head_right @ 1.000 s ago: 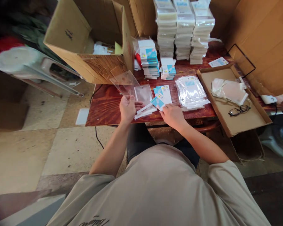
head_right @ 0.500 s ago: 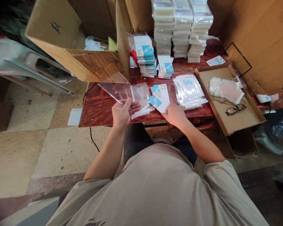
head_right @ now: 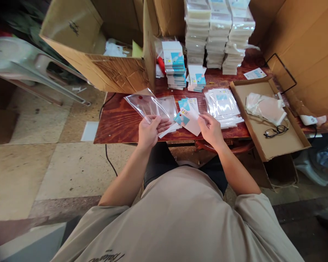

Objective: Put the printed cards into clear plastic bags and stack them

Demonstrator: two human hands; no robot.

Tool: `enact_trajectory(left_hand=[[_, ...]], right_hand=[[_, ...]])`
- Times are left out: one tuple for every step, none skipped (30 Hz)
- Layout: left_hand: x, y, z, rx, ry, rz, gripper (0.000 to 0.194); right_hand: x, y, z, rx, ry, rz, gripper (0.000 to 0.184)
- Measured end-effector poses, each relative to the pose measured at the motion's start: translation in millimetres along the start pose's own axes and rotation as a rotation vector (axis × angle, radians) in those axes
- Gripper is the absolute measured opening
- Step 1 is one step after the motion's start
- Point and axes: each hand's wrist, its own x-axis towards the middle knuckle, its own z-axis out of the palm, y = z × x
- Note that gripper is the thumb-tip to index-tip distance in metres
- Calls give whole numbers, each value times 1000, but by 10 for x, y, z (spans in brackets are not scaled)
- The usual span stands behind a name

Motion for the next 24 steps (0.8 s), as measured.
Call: enact_trajectory(left_hand=[[-9,1,11,-1,-10,-1,40],[-19,6,23,-2,-17,-3,39],[-29,15,40,-3,-20,-7,38],[-39,29,59,-5,-19,-12,37],[-48,44,83,-8,-15,-18,35],[-53,61,109,-14,-10,-26,34],[-56,79,136,-23,-2,-33,33],[-55,95,164,-34,8,-41,32],[-53,111,189,-47,20,-48,32],[-51,124,213,-62,31,-56,32],[-50,135,234,-78,37,-66,32],[-54,142,253,-95,37,-78,33],[-63,145,271,-109,29,-94,33],[-77,142,288,-120,15,-114,34],[-97,135,306,-126,0,-131,34],[-120,123,322,-128,-13,-139,33],[-146,108,337,-126,-23,-138,32],[-172,92,350,-122,-31,-129,32],[-197,76,359,-117,-43,-118,31],[-219,62,364,-114,-55,-108,31],[-239,53,364,-109,-65,-103,32],[-255,48,361,-103,-74,-102,33],[-270,49,356,-93,-79,-102,34],[-284,52,350,-80,-81,-97,35]], right_hand=[[-13,-4,-6,29,20,27,44],[-31,-15,-14,46,43,52,48],[-54,-34,-26,53,69,73,51],[-83,-60,-42,56,102,91,53],[-117,-93,-64,61,137,104,53],[-155,-128,-92,75,153,114,54],[-195,-163,-127,104,138,128,54],[-235,-193,-165,154,85,151,54],[-273,-214,-203,221,-4,189,54],[-305,-224,-235,288,-119,237,54],[-330,-221,-259,344,-235,288,55],[-347,-205,-270,383,-328,338,56],[-356,-178,-269,408,-385,378,56],[-356,-145,-256,424,-407,404,56],[-350,-108,-236,429,-397,412,56],[-341,-72,-212,420,-363,400,56],[-330,-41,-188,390,-314,370,56],[-321,-19,-167,335,-259,326,54],[-317,-8,-151,259,-203,273,52],[-318,-7,-139,175,-150,219,51],[-324,-17,-132,101,-104,171,50],[-335,-34,-127,46,-73,134,49],[-348,-57,-122,9,-55,107,49],[-362,-81,-114,-14,-43,89,49]])
